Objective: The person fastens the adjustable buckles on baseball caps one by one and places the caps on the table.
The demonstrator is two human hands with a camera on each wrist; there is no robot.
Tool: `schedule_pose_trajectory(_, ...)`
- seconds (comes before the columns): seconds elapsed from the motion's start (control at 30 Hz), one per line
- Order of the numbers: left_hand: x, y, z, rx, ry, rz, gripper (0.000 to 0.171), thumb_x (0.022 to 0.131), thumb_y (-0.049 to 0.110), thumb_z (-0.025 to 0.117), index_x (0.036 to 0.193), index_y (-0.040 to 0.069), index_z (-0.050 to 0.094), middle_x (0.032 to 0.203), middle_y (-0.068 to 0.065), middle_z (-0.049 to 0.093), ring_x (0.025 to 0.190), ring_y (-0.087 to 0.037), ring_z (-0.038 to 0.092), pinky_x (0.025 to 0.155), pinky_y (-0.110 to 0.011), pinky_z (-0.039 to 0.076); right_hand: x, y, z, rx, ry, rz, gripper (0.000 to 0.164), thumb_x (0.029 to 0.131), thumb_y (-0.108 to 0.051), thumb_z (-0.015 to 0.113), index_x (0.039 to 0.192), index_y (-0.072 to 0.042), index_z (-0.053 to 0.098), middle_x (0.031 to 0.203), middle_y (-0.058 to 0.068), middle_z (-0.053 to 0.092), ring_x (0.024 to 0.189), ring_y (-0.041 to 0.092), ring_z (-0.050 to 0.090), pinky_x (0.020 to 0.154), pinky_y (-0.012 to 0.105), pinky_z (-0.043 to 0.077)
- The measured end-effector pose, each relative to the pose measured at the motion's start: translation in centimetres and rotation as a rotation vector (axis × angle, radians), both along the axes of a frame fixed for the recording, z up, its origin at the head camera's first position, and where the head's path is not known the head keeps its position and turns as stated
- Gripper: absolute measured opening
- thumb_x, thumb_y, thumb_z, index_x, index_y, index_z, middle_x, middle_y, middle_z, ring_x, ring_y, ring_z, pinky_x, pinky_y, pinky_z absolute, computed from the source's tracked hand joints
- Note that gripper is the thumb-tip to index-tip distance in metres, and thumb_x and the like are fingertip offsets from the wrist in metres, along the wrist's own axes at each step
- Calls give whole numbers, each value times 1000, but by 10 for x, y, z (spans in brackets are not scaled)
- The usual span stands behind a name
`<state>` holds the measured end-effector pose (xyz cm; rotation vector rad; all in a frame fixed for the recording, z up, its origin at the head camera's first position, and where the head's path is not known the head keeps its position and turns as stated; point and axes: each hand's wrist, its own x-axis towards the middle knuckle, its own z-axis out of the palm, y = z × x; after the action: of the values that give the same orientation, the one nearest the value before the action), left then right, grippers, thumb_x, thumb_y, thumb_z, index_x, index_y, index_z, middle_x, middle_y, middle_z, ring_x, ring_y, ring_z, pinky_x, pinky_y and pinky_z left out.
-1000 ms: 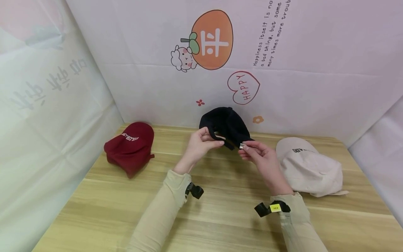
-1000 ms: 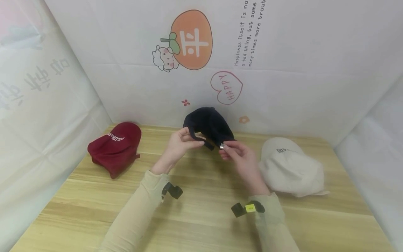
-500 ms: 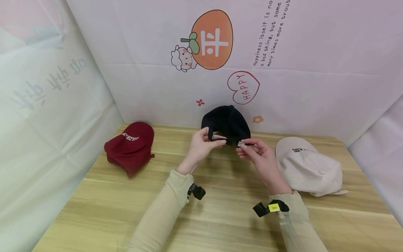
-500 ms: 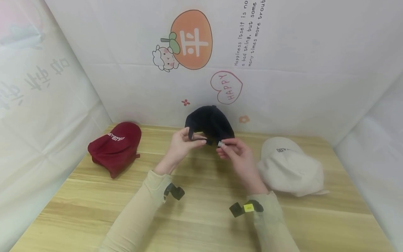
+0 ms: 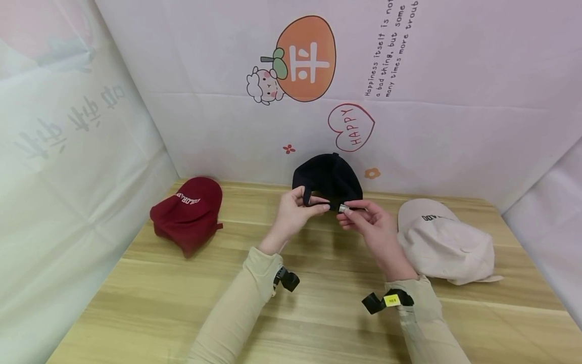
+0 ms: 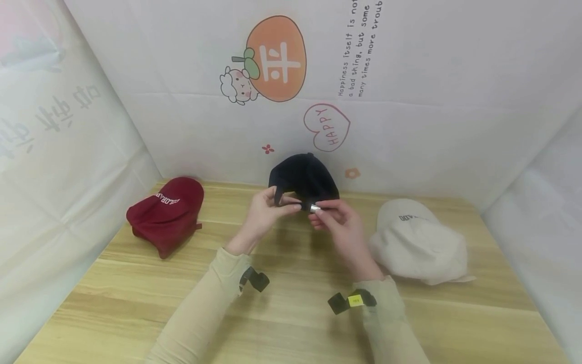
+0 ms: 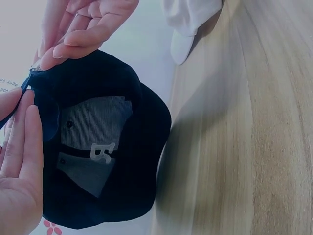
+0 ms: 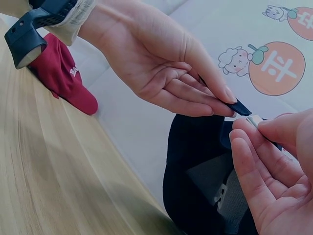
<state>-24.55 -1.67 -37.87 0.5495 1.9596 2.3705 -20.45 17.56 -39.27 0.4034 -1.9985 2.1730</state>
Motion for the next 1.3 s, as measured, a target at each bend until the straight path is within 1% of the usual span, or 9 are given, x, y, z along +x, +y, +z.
schedule_pose_trajectory(0.1,0,1,0,8,-15,-11,37,77,-1,75,74,-3,39,92,-19,68,83,-23,67,75,-37,54,0,-1,-1,-2,6,3,28,91,-10,63,112,6,56,93,24,66,81,34,65,73,36,54)
schedule_pose_trajectory(0.23,0,0,1,-19,-22,-27,37,77,-2,75,74,-5,38,93,-19,68,83,-22,67,75,-35,54,-1,-2,-2,11,9,3,28,91,-10,62,113,6,57,93,24,66,84,39,64,73,36,54)
schedule_pose_trajectory(0.33,7,-1,10,-53,-3,-31,38,78,-3,73,74,-7,36,93,-20,68,82,-22,67,75,-34,54,-2,-3,-2,22,3,-6,28,91,-11,62,113,5,57,93,24,66,84,36,65,72,36,55)
schedule_pose_trajectory(0.47,16,-2,20,-64,21,-31,37,79,-5,72,74,-8,36,92,-21,68,82,-23,67,75,-33,54,-2,-3,-2,20,2,-13,28,91,-11,62,113,5,57,93,25,66,82,32,66,72,35,55)
schedule_pose_trajectory(0.5,16,-2,20,-65,24,-31,37,79,-5,72,74,-8,36,92,-21,68,82,-23,67,75,-33,54,-2,-3,-2,20,4,-13,28,91,-11,62,113,6,57,93,25,66,82,33,65,72,35,55)
schedule_pose_trajectory(0.6,17,-2,21,-71,25,-29,37,79,-4,72,74,-9,36,92,-21,68,82,-23,67,74,-33,54,-3,-3,-3,17,9,-7,29,91,-11,62,114,6,56,93,25,66,83,36,65,72,35,55)
schedule_pose_trajectory(0.8,16,-1,21,-65,16,-36,37,79,-5,72,74,-8,35,93,-23,67,81,-22,67,75,-34,54,-2,-4,-2,20,16,-8,28,91,-8,62,114,7,57,93,26,65,82,31,66,72,35,55)
schedule_pose_trajectory(1.03,16,-1,21,-79,34,-31,36,79,-4,72,73,-7,36,92,-21,68,79,-22,67,74,-34,54,-1,-6,0,5,9,-29,26,90,-7,62,112,7,58,92,26,65,84,40,63,70,36,55)
schedule_pose_trajectory(1.3,16,0,20,-75,36,-33,37,78,-5,72,74,-8,36,91,-22,67,79,-24,68,73,-34,54,-1,-7,0,25,24,-17,26,91,-8,61,113,6,59,93,25,66,85,41,63,71,36,55)
